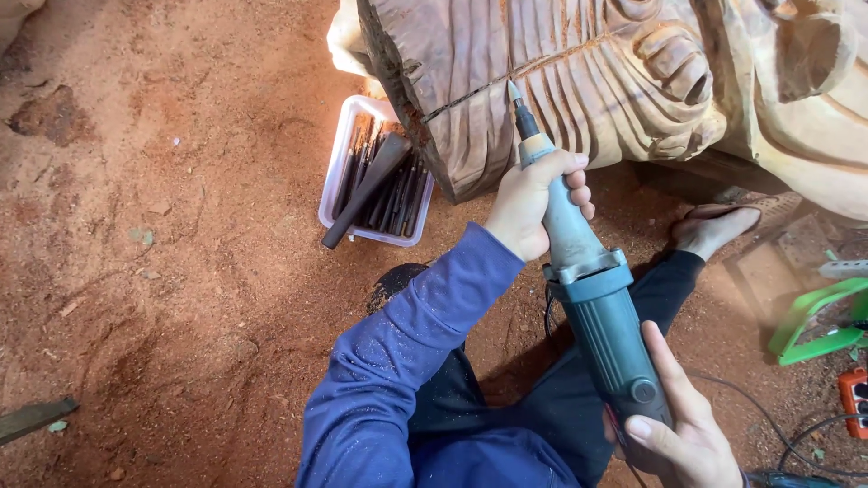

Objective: Using a rotary power tool to sand and refine the details of a large wooden sculpture

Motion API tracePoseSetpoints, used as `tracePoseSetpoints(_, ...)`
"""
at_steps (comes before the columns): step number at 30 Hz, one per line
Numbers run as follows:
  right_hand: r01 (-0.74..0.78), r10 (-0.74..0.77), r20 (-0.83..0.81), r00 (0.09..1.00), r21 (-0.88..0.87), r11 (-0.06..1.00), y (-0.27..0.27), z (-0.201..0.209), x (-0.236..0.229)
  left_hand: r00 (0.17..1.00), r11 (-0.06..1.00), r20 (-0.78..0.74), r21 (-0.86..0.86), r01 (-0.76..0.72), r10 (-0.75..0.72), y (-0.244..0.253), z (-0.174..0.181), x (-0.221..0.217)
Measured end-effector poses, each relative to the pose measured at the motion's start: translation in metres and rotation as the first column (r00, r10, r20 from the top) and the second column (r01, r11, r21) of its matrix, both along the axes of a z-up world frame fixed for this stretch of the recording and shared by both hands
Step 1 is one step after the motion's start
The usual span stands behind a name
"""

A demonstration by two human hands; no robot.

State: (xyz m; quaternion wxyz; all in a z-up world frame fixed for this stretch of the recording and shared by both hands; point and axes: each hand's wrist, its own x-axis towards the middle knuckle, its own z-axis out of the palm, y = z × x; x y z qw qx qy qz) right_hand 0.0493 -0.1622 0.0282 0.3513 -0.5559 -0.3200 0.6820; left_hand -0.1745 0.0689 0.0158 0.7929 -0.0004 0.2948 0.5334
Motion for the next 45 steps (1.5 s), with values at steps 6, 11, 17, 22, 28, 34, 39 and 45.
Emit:
tracePoseSetpoints(6,0.131,-0.103,0.141,0.985,-0.207,0.969,0.001,-0.004,-0.003,1.0,1.0,-0.027,-0.007,-0.002,0.002,0.0,-0.011,0.004)
tracePoseSetpoints(11,0.35,-0.27,0.252,0.929,-0.365,0.863,0.02,0.036,-0.047,0.999,1.0,-0.05,-0.003,-0.009,0.009,-0.003,-0.014,0.006)
tracePoseSetpoints(17,0.237,-0.229,0.063,0.971,-0.234,0.943,0.019,0.04,-0.055,0.998,1.0,-0.052,0.002,-0.021,0.021,-0.004,-0.02,0.009)
tracePoseSetpoints(22,0.059,-0.056,-0.233,0.971,0.005,0.998,0.001,0.01,-0.026,0.999,0.999,-0.03,0.024,-0.024,0.024,-0.006,-0.022,0.01)
tracePoseSetpoints(28,0.077,-0.077,-0.117,0.99,-0.003,0.997,-0.018,-0.014,-0.005,0.999,0.999,-0.027,-0.018,-0.028,0.027,-0.011,-0.018,0.01)
tracePoseSetpoints(34,0.036,0.007,-0.216,0.976,0.192,0.981,-0.017,-0.021,-0.011,0.997,1.0,-0.075,-0.022,-0.015,0.013,-0.014,-0.017,0.008)
tracePoseSetpoints(39,0.081,-0.043,-0.216,0.976,0.169,0.982,-0.021,-0.022,-0.015,0.997,0.999,-0.077,-0.044,-0.007,0.004,-0.017,-0.014,0.006)
tracePoseSetpoints(45,0.053,0.0,-0.228,0.974,0.225,0.973,-0.02,-0.022,-0.02,0.996,0.999,-0.088,-0.032,-0.003,0.0,-0.02,-0.012,0.005)
